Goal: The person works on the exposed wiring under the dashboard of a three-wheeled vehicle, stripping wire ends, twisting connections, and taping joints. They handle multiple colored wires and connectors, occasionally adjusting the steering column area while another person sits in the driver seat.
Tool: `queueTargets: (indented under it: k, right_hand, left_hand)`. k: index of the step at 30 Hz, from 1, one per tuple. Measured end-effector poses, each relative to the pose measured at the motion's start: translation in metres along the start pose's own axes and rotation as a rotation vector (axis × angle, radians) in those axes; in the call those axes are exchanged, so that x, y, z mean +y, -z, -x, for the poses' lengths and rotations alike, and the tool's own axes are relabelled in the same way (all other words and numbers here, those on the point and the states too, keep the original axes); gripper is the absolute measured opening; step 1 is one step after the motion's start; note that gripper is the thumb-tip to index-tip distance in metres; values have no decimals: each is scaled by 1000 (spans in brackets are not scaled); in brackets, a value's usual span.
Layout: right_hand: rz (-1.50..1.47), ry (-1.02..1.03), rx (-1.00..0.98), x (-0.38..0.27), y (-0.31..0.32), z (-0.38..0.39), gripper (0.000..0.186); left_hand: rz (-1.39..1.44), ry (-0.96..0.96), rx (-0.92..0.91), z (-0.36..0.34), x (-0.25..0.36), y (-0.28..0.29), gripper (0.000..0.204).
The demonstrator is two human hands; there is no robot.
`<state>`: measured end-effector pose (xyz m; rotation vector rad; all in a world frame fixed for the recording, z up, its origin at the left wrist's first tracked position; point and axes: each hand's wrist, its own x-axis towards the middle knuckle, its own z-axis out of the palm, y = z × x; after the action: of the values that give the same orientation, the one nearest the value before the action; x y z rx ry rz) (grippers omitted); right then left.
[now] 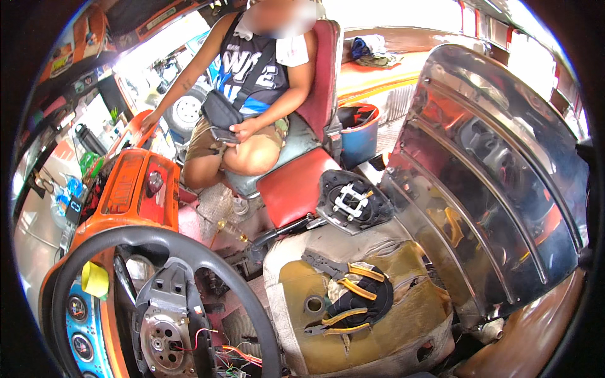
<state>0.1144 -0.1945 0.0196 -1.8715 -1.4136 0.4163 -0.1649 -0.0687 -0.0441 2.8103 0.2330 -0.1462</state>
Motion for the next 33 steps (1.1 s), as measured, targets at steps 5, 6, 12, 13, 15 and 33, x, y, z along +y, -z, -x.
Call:
queueTargets:
  k: [5, 6, 12, 13, 15, 33]
  right_hand:
    - [-412, 147, 97, -36, 119, 71, 28]
    - [-450, 154, 256, -34, 154, 99, 28]
    - [145, -768, 1328, 105, 406, 221, 65]
    - [193, -908, 1291, 129, 427, 236, 70]
    - [329, -1208, 1220, 162, 456, 258, 70]
    - [-1028, -275, 1361, 27, 223, 119, 22]
  left_hand:
    - [-13, -23, 21, -9, 3, -1, 22]
    - [-12, -26, 20, -9, 3, -1, 23]
    - [-25, -35, 31, -11, 4, 0, 24]
    - [-28, -38, 32, -10, 3, -1, 24]
    - [-43, -44, 31, -2, -2, -3, 25]
    - [158, 320, 35, 65, -36, -5, 24]
